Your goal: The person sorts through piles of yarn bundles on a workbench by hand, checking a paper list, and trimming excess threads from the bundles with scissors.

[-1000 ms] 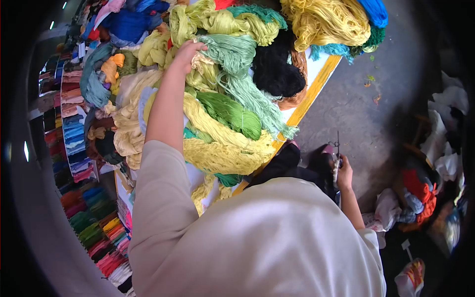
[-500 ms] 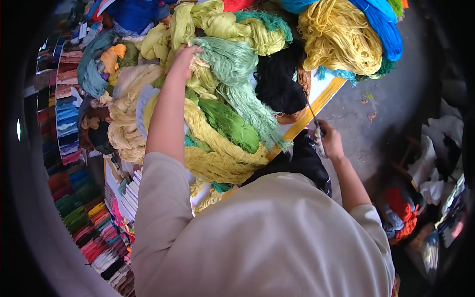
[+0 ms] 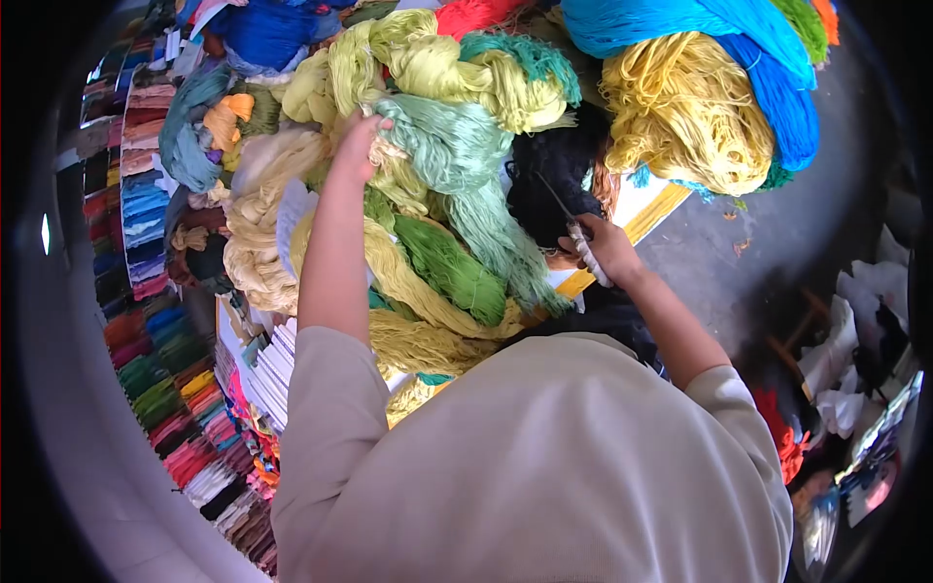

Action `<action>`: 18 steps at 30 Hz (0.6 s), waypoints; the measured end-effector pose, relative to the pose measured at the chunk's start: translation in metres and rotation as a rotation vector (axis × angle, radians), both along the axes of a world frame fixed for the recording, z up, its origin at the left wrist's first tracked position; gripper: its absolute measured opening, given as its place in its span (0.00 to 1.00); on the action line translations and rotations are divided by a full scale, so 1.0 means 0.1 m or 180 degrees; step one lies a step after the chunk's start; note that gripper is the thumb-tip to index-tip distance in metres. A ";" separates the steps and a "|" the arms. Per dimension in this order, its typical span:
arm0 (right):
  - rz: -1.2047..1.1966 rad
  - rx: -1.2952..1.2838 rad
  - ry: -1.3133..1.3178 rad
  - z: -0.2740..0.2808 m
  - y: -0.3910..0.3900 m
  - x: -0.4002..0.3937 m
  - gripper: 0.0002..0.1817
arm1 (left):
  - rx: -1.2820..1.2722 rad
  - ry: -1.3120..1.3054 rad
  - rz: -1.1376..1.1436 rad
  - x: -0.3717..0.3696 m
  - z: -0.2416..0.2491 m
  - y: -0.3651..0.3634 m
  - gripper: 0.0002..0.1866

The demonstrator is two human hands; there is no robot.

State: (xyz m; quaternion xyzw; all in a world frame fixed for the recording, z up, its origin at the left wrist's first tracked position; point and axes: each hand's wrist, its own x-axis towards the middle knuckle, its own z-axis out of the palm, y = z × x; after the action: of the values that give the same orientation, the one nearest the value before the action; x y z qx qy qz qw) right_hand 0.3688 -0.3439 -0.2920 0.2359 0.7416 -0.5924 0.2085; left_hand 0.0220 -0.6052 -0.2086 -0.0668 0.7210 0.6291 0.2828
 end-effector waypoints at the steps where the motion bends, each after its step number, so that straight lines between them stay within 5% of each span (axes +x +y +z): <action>1: -0.0041 -0.0102 -0.0129 0.03 0.02 -0.01 0.28 | -0.0192 0.0113 0.0034 0.14 0.05 0.05 0.22; 6: -0.0150 -0.0405 -0.0464 0.03 0.02 -0.08 0.27 | -0.1028 0.0775 -0.1154 0.82 0.35 0.20 0.39; 9: -0.0067 0.0051 -0.0106 0.09 -0.04 -0.09 0.27 | -0.1288 0.0226 -0.2252 1.29 0.56 0.28 0.46; 13: -0.0299 -0.0176 -0.0235 -0.05 -0.15 0.04 0.28 | -0.0845 0.0105 -0.2756 1.37 0.28 0.10 0.46; 15: -0.0421 -0.0132 -0.0300 -0.16 -0.18 0.16 0.29 | -0.1924 0.0841 -0.2713 1.40 0.14 0.08 0.42; 18: -0.0448 -0.0036 -0.0302 -0.34 -0.21 0.33 0.30 | -0.1729 0.1241 -0.3016 1.49 0.13 0.10 0.37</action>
State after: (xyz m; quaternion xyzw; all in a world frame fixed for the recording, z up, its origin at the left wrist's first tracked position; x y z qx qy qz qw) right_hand 0.4014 -0.3652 -0.3257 0.3140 0.7092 -0.5979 0.2026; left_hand 0.1713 -0.5949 -0.1958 0.3101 0.8466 0.2270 0.3682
